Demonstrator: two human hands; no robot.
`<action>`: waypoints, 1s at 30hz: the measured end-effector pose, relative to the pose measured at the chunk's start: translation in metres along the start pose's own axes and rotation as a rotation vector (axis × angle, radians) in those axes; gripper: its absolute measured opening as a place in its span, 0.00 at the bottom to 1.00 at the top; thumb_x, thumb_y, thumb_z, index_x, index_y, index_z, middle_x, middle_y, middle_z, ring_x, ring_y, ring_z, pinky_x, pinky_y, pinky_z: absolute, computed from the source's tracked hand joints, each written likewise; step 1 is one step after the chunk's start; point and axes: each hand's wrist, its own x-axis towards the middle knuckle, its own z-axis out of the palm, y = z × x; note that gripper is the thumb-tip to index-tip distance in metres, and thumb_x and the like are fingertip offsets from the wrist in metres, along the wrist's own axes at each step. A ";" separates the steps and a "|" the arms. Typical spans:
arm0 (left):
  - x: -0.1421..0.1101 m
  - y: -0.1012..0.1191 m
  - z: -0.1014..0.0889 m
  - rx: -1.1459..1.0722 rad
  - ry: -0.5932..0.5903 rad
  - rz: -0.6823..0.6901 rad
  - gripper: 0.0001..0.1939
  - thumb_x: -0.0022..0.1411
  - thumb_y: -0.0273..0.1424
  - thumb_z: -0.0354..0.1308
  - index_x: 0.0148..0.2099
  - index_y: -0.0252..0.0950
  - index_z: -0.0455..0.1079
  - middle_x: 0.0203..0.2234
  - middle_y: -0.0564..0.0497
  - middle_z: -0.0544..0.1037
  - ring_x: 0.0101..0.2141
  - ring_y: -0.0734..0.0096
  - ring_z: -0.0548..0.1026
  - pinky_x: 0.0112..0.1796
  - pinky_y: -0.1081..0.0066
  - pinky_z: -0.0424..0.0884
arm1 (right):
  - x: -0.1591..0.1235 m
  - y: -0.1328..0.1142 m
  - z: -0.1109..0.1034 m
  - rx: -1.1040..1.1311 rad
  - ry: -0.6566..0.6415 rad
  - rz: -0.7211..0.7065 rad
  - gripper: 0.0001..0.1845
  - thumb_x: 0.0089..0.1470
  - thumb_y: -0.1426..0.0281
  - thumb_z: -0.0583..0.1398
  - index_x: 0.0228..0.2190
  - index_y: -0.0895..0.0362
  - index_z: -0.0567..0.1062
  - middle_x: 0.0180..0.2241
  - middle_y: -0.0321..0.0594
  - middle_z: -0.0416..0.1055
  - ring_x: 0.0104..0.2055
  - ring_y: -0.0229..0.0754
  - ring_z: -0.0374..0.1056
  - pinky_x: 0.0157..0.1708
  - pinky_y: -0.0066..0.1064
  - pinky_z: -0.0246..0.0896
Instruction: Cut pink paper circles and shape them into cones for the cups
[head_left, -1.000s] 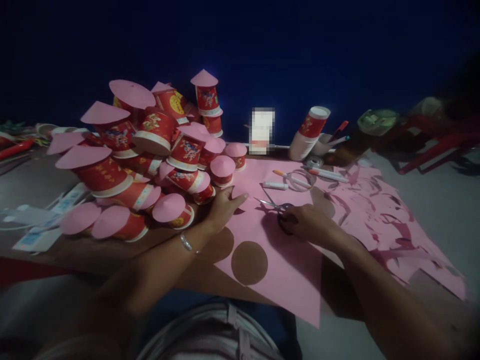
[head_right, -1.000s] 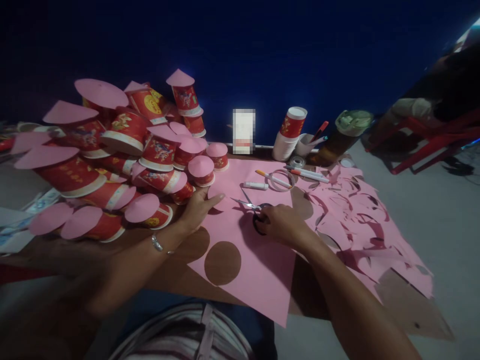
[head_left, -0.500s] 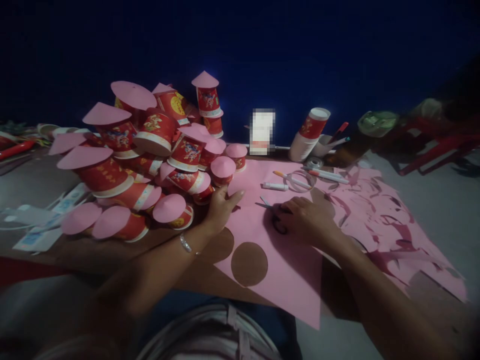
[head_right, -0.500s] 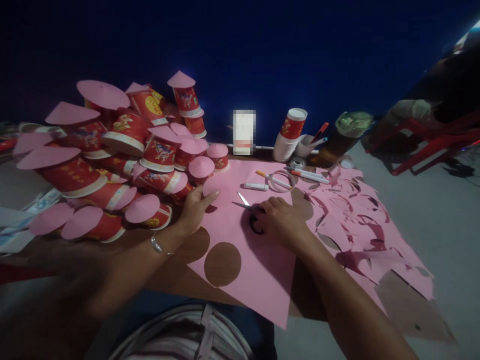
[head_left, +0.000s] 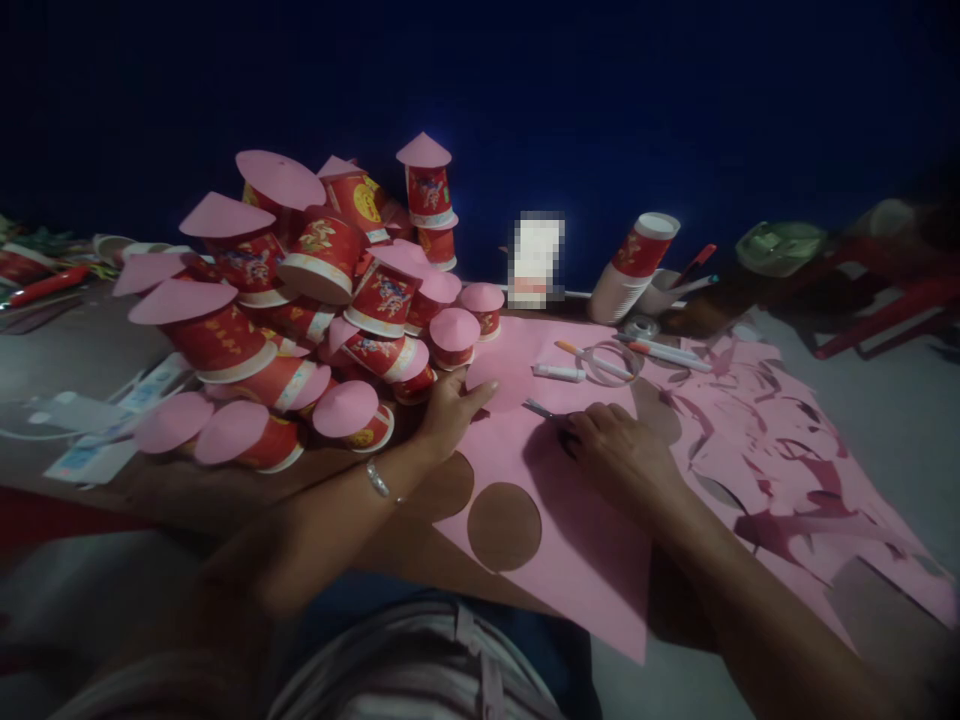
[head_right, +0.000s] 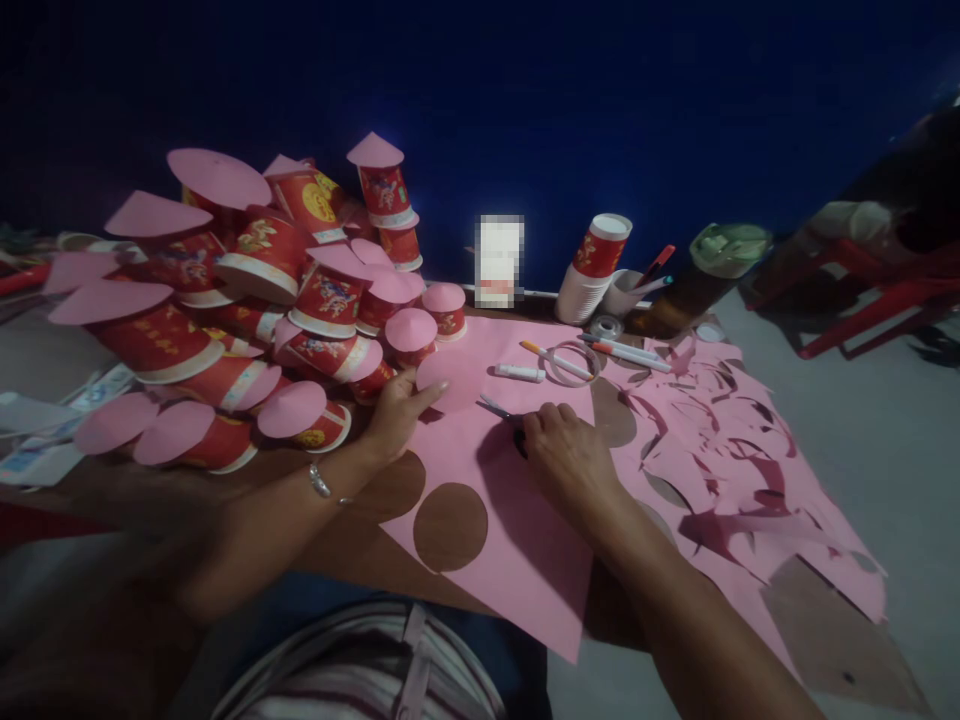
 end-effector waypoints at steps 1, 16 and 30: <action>0.000 0.000 0.000 0.001 -0.001 0.007 0.21 0.50 0.44 0.69 0.41 0.34 0.75 0.30 0.51 0.77 0.26 0.76 0.72 0.24 0.78 0.70 | 0.000 0.000 0.001 -0.005 0.000 0.008 0.12 0.65 0.70 0.53 0.42 0.59 0.76 0.40 0.51 0.74 0.41 0.52 0.70 0.28 0.34 0.52; 0.001 0.001 -0.001 -0.094 -0.059 0.051 0.19 0.53 0.40 0.68 0.43 0.34 0.74 0.28 0.53 0.76 0.27 0.74 0.72 0.28 0.75 0.70 | 0.017 0.028 -0.006 0.987 0.040 0.167 0.18 0.48 0.72 0.61 0.43 0.55 0.78 0.31 0.41 0.79 0.32 0.47 0.74 0.30 0.33 0.65; 0.007 -0.005 -0.005 -0.247 -0.089 0.100 0.15 0.55 0.36 0.67 0.42 0.32 0.76 0.32 0.48 0.81 0.32 0.69 0.77 0.36 0.70 0.72 | 0.018 0.030 -0.002 1.397 -0.223 0.050 0.29 0.42 0.56 0.71 0.46 0.56 0.81 0.44 0.46 0.79 0.48 0.57 0.74 0.50 0.46 0.70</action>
